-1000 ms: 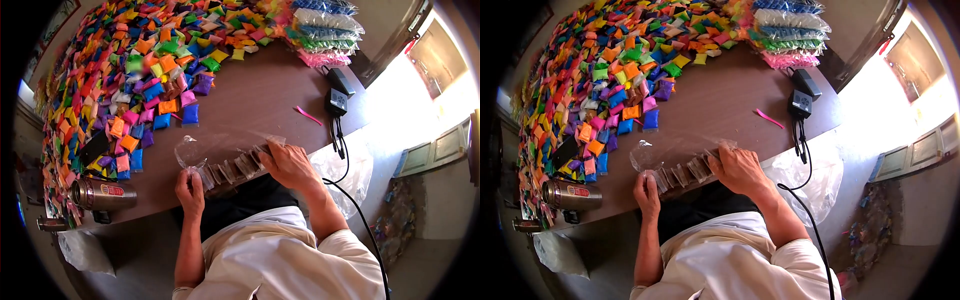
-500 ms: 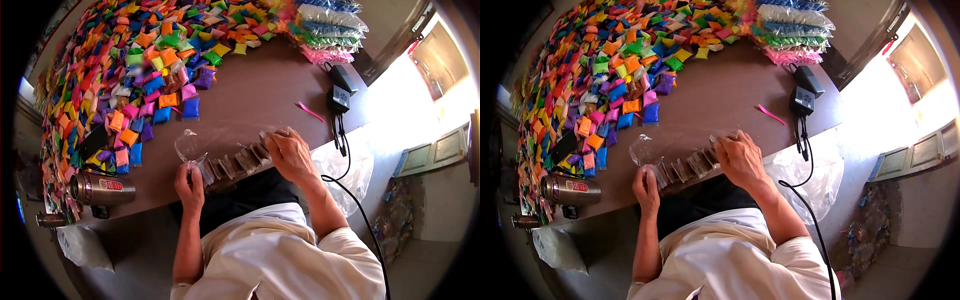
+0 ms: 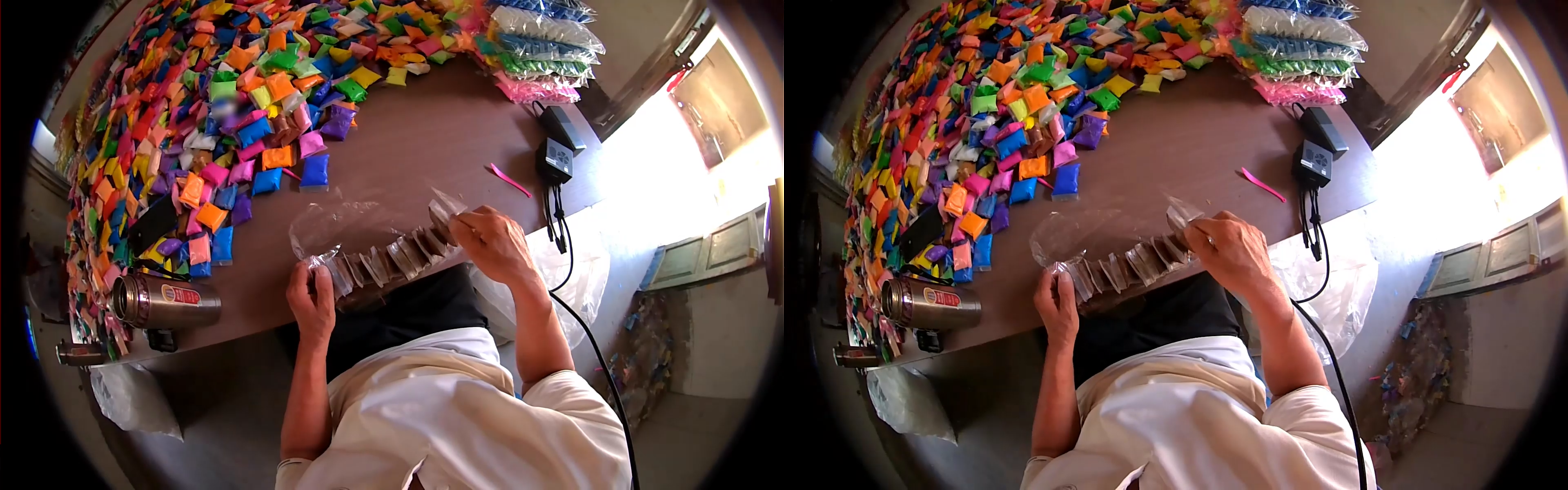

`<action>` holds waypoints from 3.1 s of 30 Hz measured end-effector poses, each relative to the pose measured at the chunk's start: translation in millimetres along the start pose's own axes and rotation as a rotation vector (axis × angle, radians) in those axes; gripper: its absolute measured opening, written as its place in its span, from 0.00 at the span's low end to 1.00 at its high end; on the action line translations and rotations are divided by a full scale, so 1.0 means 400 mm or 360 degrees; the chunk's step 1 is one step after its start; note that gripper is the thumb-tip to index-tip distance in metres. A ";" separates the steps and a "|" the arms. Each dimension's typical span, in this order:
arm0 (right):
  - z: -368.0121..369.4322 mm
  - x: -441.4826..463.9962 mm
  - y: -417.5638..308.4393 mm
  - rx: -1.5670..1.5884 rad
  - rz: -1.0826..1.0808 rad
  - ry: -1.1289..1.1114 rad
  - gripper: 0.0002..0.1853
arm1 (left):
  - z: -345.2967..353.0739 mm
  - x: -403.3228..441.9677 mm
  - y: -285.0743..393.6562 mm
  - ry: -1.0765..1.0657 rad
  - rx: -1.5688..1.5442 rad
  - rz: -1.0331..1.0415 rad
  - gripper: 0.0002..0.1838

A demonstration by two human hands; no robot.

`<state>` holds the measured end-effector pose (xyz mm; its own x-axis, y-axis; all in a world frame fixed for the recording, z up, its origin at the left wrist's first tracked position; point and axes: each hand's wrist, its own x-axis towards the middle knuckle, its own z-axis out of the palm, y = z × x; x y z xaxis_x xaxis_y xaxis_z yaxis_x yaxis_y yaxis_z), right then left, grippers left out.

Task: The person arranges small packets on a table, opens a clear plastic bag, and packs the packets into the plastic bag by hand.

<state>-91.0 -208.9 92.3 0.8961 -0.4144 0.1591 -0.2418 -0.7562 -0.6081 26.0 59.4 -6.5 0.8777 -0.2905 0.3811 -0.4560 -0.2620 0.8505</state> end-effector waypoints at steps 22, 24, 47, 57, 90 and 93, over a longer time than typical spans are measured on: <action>0.031 0.010 0.027 0.0349 0.0147 0.0161 0.14 | 0.005 0.007 0.010 0.0045 -0.0042 0.0111 0.13; 0.020 0.011 0.021 0.0065 0.0189 0.0049 0.17 | 0.007 0.008 0.010 0.0056 -0.0067 0.0121 0.14; 0.080 -0.005 0.036 0.0337 0.0022 0.0361 0.07 | 0.000 0.003 0.013 0.0022 -0.0006 -0.0012 0.14; 0.027 -0.012 0.009 -0.0260 -0.0068 0.0155 0.11 | 0.006 0.000 0.008 0.0035 -0.0001 -0.0025 0.14; 0.104 0.007 0.080 0.0004 -0.0060 0.0471 0.09 | 0.006 -0.003 0.009 0.0029 -0.0002 0.0051 0.16; 0.112 0.014 0.091 0.0084 -0.0070 0.0496 0.07 | 0.001 -0.004 0.021 0.0038 -0.0008 0.0033 0.13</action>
<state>-78.2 -216.0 36.2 0.7460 -0.5234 0.4117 -0.1783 -0.7527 -0.6338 20.7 57.2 -0.1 0.8714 -0.2738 0.4071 -0.4734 -0.2516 0.8441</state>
